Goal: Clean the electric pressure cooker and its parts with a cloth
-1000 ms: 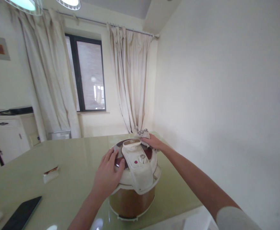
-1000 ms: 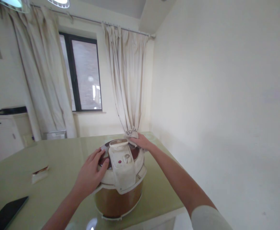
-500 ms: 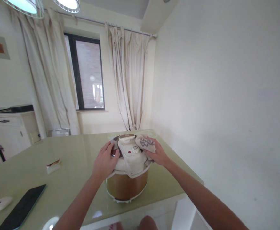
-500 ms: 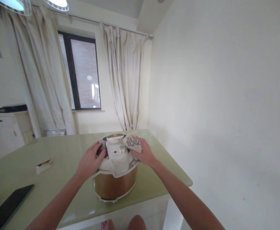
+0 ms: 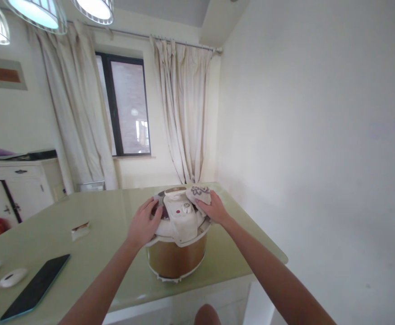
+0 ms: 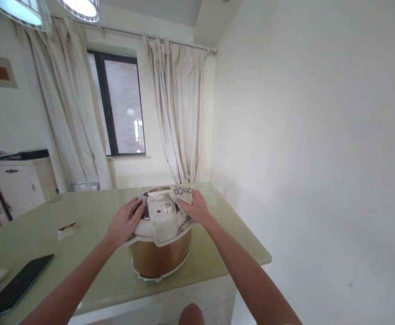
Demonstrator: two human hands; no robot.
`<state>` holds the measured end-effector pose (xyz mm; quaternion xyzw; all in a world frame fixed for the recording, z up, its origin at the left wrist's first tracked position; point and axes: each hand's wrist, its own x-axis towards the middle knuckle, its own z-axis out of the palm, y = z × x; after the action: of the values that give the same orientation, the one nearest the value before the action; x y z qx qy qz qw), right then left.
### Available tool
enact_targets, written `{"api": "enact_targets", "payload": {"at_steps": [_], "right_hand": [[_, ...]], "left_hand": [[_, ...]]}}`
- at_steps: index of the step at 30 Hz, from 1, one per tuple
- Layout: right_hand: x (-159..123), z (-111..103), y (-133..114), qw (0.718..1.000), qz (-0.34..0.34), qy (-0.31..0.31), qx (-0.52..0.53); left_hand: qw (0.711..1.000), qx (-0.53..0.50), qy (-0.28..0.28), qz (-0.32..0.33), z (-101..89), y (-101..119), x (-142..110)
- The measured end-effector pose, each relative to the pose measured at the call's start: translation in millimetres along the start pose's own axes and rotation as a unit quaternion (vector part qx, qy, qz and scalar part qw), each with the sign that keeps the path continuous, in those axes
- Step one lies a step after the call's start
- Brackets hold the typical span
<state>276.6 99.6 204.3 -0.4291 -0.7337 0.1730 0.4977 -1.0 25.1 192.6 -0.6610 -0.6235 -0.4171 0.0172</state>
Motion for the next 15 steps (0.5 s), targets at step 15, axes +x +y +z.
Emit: {"api": "enact_targets", "payload": {"at_steps": [15], "right_hand": [[11,11,23,0.995,-0.100,0.024,0.008]], "left_hand": [[0.999,-0.020,0.025,-0.011,8.7,-24,-5]]}}
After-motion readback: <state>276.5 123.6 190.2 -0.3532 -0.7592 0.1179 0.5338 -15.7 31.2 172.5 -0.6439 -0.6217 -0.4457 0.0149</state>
